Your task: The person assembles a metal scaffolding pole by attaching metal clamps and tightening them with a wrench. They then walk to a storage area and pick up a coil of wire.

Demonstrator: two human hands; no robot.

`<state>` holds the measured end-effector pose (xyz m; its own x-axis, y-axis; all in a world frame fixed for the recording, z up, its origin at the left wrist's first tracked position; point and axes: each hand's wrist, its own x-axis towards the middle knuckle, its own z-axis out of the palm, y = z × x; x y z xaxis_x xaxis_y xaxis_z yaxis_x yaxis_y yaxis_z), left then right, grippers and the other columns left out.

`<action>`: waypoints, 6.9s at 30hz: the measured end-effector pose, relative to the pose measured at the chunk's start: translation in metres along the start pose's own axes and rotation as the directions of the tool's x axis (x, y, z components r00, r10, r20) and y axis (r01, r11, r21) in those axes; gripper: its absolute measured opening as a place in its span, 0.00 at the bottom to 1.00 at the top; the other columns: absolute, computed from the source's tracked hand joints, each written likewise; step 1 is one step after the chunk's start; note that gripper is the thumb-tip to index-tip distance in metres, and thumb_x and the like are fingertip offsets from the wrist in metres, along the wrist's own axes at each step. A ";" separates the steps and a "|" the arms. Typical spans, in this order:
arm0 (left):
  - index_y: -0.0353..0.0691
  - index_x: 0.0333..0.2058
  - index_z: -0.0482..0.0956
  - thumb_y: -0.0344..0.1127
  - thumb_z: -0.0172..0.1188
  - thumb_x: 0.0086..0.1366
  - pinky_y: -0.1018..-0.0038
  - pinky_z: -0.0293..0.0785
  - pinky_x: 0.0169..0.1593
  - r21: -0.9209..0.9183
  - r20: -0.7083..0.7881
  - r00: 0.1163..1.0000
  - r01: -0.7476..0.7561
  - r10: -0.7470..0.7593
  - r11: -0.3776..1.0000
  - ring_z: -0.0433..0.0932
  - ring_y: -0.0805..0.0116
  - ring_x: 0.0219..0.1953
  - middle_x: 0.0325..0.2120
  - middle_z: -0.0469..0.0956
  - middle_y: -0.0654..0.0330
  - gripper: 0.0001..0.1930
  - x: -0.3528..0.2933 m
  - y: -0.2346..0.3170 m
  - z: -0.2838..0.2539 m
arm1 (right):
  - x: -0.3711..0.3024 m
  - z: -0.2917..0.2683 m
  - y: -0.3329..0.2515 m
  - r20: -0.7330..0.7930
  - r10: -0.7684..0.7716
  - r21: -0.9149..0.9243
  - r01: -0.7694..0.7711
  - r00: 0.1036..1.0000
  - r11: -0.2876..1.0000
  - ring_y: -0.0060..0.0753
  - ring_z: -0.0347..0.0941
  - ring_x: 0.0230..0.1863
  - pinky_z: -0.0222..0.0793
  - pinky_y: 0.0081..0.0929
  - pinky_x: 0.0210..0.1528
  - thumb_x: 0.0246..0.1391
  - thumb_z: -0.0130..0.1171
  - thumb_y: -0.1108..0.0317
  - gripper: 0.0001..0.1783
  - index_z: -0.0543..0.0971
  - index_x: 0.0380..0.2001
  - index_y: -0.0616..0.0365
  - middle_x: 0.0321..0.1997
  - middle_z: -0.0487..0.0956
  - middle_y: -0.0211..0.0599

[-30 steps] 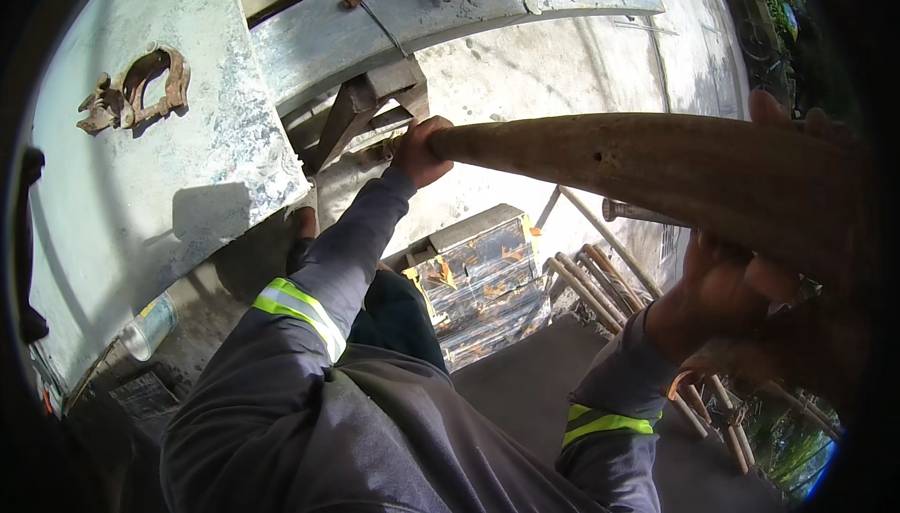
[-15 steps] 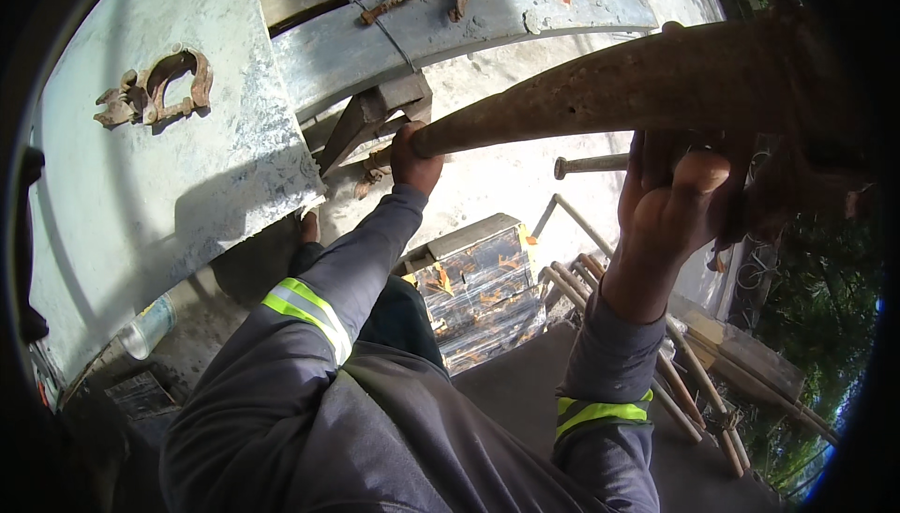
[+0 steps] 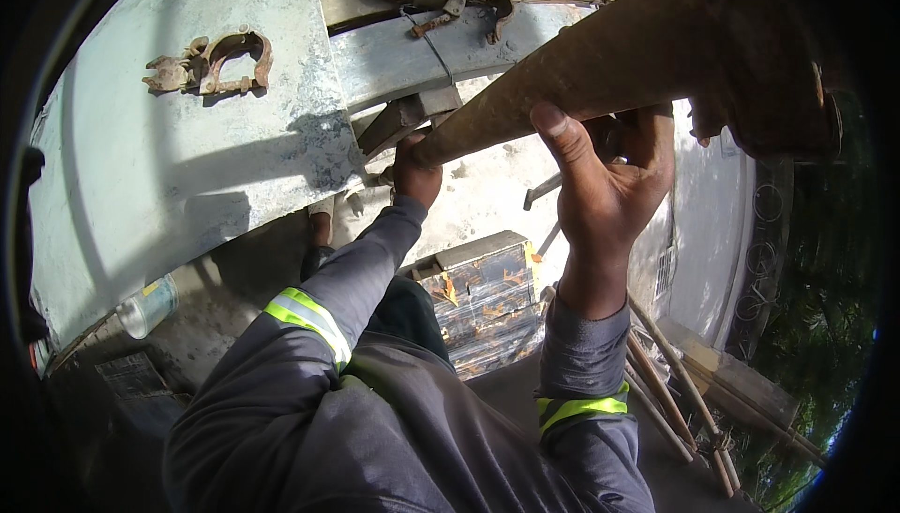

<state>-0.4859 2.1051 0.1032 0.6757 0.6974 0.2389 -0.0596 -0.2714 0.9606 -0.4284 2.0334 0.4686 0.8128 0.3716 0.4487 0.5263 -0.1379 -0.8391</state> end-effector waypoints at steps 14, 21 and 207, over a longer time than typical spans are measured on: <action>0.37 0.60 0.67 0.34 0.76 0.53 0.59 0.71 0.60 0.111 0.279 0.956 -0.125 0.090 0.986 0.73 0.47 0.58 0.53 0.72 0.46 0.38 0.015 0.037 -0.044 | -0.015 0.018 -0.011 -0.081 0.117 0.098 -0.109 0.990 0.989 0.26 0.80 0.46 0.78 0.22 0.48 0.55 0.73 0.74 0.25 0.74 0.53 0.67 0.47 0.81 0.39; 0.39 0.46 0.75 0.37 0.77 0.52 0.59 0.78 0.47 -0.083 0.398 0.917 0.025 0.010 0.996 0.82 0.47 0.44 0.39 0.81 0.48 0.26 0.032 0.127 -0.045 | -0.048 0.005 -0.037 -0.068 0.167 0.206 -0.150 0.984 0.967 0.26 0.80 0.47 0.77 0.23 0.49 0.57 0.72 0.74 0.25 0.74 0.54 0.71 0.51 0.82 0.44; 0.38 0.43 0.77 0.42 0.75 0.53 0.64 0.78 0.45 0.409 0.793 0.603 -0.634 0.088 0.656 0.80 0.59 0.42 0.36 0.78 0.57 0.23 0.262 0.166 -0.468 | 0.071 0.210 -0.194 0.565 0.644 -0.805 0.516 0.516 0.293 0.42 0.84 0.31 0.80 0.39 0.36 0.60 0.58 0.72 0.14 0.86 0.47 0.52 0.30 0.85 0.45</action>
<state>-0.6627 2.5528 0.3919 0.9848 -0.1293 0.1164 -0.1668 -0.8916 0.4209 -0.5253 2.2794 0.5980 0.6169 0.6217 -0.4826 0.7748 -0.5876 0.2333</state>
